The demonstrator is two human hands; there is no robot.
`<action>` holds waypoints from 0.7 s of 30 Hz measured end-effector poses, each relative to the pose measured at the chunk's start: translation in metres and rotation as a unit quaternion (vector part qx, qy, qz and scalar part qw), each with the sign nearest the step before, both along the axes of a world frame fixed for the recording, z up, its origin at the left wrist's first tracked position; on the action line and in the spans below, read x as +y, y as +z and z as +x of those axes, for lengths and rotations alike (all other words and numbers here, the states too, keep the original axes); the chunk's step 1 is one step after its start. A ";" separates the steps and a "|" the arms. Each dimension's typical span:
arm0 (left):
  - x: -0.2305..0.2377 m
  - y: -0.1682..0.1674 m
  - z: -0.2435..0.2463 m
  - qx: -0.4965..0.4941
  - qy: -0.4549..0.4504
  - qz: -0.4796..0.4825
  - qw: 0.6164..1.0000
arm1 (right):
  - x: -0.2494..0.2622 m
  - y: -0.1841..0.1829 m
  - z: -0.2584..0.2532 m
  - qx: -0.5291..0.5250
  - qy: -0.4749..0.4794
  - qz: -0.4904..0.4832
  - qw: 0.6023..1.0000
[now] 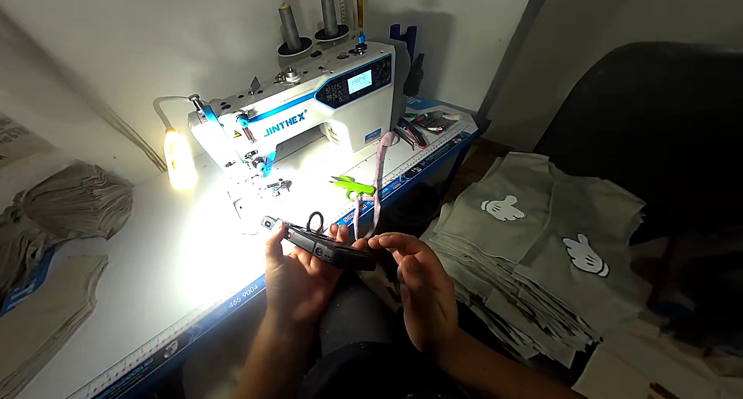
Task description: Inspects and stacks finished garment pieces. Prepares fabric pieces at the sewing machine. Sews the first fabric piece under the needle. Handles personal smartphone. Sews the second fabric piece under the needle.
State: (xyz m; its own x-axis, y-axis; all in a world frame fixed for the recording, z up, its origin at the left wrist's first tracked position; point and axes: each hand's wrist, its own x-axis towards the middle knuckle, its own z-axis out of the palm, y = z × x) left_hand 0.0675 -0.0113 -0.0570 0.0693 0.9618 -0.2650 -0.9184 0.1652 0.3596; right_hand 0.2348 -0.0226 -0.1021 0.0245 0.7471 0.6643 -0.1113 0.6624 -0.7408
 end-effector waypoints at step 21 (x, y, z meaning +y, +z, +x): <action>-0.016 -0.009 0.029 0.112 0.102 0.144 0.978 | 0.022 0.012 -0.021 -0.013 -0.142 0.159 0.977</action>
State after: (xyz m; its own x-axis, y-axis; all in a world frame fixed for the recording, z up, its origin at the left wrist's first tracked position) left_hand 0.0963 -0.0274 -0.0664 -0.1614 0.9863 0.0327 -0.8139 -0.1518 0.5609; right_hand 0.2141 -0.0006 -0.0901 0.1804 0.4678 0.8652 0.1272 0.8612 -0.4922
